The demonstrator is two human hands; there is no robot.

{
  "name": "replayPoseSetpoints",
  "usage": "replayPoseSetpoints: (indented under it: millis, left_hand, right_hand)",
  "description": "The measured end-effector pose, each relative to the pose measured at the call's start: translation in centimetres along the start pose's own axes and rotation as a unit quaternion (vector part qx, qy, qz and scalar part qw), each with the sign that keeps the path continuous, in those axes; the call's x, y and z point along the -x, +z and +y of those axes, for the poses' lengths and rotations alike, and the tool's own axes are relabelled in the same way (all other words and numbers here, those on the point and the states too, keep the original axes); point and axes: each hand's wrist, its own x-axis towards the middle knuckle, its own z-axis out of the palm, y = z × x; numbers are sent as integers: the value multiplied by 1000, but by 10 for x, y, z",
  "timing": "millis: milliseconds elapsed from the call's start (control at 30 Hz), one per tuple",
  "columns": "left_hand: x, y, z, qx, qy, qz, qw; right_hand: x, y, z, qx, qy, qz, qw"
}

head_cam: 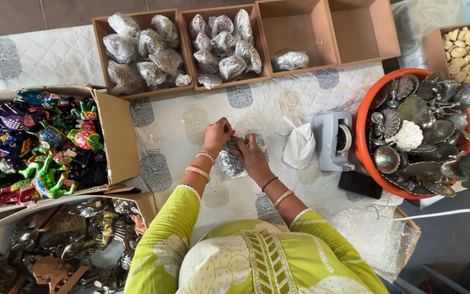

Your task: The person wipes decorative figurines with a white cloth, wraps them in bubble wrap, and places the wrapped items into the compartments of a cardboard box, repeating the process for each figurine.

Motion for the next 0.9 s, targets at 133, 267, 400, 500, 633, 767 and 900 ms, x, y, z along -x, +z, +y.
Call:
replayPoseSetpoints:
  millis: [133, 267, 400, 500, 633, 767, 900]
  left_hand:
    - [-10, 11, -10, 17, -10, -25, 1000]
    - [0, 2, 21, 20, -91, -77, 993]
    - [38, -6, 55, 21, -82, -63, 994]
    - [73, -2, 75, 18, 0, 11, 1000]
    - [92, 19, 64, -49, 95, 79, 991]
    - [99, 32, 56, -58, 99, 110, 987]
    - [101, 33, 56, -88, 113, 124, 982]
  right_hand:
    - [-1, -1, -1, -2, 12, -18, 1000]
    - [0, 5, 5, -10, 13, -14, 1000]
    - [7, 33, 40, -20, 18, 0, 1000]
    - [5, 25, 41, -92, -14, 2, 996]
    - [-5, 27, 92, -279, -38, -38, 959]
    - [-21, 13, 106, -304, 19, -184, 934]
    - [-48, -5, 110, -282, -13, -311, 908]
